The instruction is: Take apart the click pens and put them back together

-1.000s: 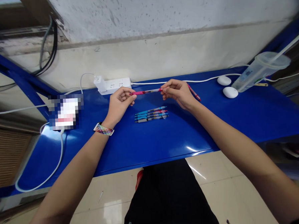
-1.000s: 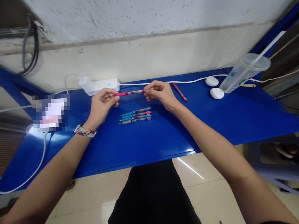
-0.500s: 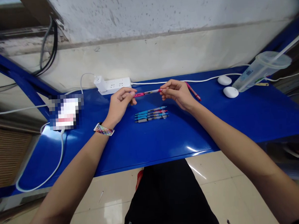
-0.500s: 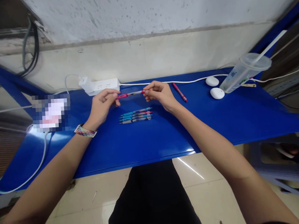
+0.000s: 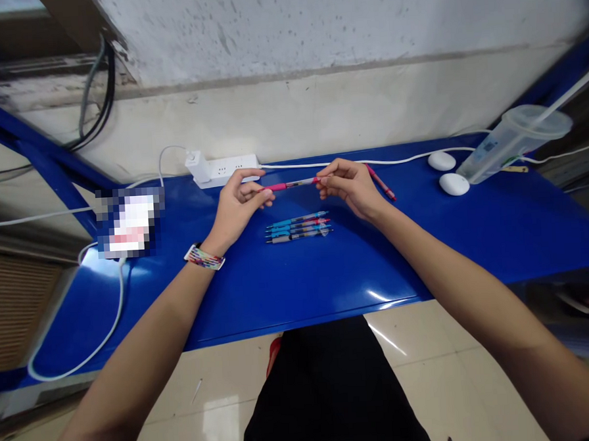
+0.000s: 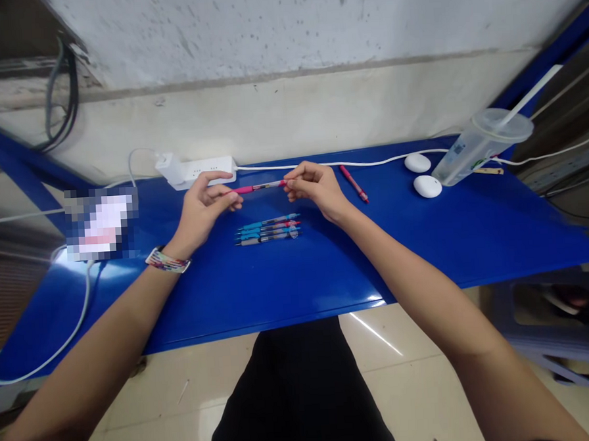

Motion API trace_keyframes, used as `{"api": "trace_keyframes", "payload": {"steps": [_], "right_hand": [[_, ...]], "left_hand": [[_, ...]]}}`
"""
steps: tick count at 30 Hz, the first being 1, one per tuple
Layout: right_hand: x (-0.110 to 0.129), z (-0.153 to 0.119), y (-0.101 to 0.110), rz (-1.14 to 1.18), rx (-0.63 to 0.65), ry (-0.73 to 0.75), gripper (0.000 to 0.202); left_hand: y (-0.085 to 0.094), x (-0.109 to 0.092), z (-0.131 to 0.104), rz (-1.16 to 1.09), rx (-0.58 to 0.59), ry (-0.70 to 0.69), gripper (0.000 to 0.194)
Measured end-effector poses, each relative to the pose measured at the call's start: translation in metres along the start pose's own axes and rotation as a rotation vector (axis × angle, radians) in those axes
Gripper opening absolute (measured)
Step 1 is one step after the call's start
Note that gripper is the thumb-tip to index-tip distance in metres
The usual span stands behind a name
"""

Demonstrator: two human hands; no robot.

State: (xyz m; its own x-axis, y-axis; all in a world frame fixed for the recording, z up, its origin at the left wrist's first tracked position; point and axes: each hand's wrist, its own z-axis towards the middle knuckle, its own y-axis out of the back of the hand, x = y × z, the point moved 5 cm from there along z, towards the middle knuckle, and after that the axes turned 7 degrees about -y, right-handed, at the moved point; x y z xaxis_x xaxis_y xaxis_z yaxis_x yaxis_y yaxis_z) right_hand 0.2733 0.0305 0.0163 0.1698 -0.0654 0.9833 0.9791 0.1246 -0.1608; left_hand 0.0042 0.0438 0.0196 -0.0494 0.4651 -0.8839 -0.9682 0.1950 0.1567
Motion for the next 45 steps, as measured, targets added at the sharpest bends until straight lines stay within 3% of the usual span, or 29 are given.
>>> {"api": "trace_keyframes", "payload": {"steps": [3, 7, 11, 18, 28, 34, 38, 41, 45], "right_hand": [[0.000, -0.001, -0.001, -0.008, 0.006, 0.004, 0.025], [-0.003, -0.001, -0.001, 0.004, 0.001, -0.010, 0.021], [-0.007, 0.000, -0.002, 0.018, -0.011, -0.049, 0.021], [-0.002, -0.001, -0.003, 0.036, -0.020, -0.007, 0.018], [-0.010, 0.000, -0.002, 0.049, -0.028, -0.065, 0.020], [-0.008, -0.001, -0.010, 0.197, 0.104, -0.157, 0.021], [-0.010, -0.002, -0.015, 0.316, 0.194, -0.260, 0.040], [-0.011, -0.002, -0.016, 0.318, 0.199, -0.215, 0.045], [-0.018, 0.000, -0.015, 0.348, 0.166, -0.195, 0.037]], "left_hand": [[0.001, 0.003, 0.000, 0.011, -0.004, 0.034, 0.024], [0.001, 0.000, -0.001, 0.075, -0.034, -0.025, 0.015], [0.000, -0.005, -0.002, 0.139, -0.037, -0.090, 0.017], [-0.001, -0.001, -0.002, 0.098, 0.005, -0.010, 0.017], [0.000, -0.010, -0.004, 0.161, -0.045, -0.059, 0.012], [0.000, -0.007, -0.003, 0.114, -0.078, -0.038, 0.012], [-0.001, -0.005, -0.002, 0.072, -0.096, -0.066, 0.016], [0.000, -0.004, -0.002, 0.077, -0.126, -0.068, 0.016], [0.000, -0.005, -0.002, 0.068, -0.133, -0.059, 0.016]]}}
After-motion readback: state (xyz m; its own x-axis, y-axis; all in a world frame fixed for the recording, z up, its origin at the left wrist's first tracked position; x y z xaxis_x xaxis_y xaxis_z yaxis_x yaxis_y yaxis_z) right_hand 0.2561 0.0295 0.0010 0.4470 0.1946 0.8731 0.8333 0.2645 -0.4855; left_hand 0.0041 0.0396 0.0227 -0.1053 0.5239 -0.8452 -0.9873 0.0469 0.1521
